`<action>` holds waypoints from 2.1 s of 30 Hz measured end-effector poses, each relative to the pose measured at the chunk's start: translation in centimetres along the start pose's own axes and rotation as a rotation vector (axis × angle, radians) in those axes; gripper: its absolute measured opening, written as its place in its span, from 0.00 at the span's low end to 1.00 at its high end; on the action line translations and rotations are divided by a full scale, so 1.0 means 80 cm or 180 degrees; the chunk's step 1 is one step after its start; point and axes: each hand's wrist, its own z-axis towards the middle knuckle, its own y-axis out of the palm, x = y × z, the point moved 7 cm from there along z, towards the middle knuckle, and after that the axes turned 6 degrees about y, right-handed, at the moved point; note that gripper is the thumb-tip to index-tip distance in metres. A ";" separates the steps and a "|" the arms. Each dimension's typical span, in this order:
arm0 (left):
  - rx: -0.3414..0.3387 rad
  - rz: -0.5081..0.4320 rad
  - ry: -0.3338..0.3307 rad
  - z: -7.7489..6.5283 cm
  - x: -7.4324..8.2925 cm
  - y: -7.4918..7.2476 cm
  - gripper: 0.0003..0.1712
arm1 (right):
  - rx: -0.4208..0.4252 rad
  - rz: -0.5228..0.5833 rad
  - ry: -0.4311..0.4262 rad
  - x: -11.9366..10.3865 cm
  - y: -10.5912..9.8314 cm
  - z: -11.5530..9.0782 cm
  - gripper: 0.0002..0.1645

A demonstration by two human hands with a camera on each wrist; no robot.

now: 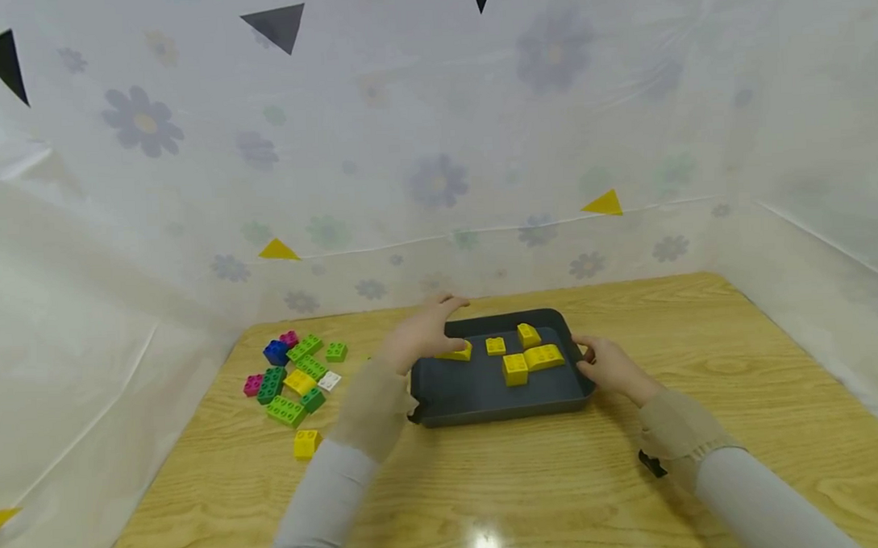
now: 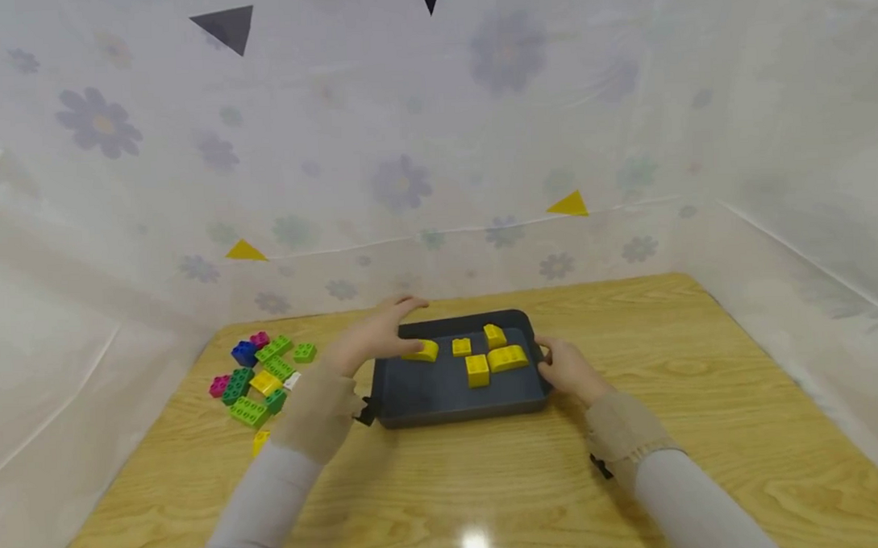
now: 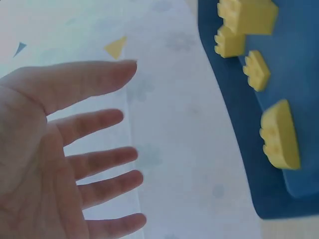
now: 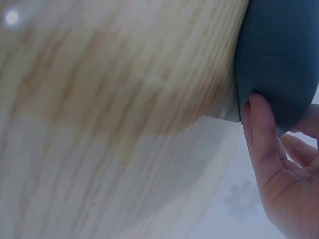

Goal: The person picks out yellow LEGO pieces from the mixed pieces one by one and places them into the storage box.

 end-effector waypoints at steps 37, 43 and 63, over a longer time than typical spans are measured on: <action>0.0389 -0.0018 -0.1101 -0.224 -0.178 0.047 0.30 | -0.0050 -0.0008 0.0069 0.003 0.003 0.002 0.31; 0.0295 -0.0349 -0.1213 -0.227 -0.189 0.061 0.24 | -0.0036 -0.0035 0.0052 0.001 0.002 0.000 0.31; 0.0350 -0.0424 -0.1236 -0.227 -0.190 0.065 0.12 | -0.0033 -0.0039 0.0047 -0.003 0.001 0.000 0.31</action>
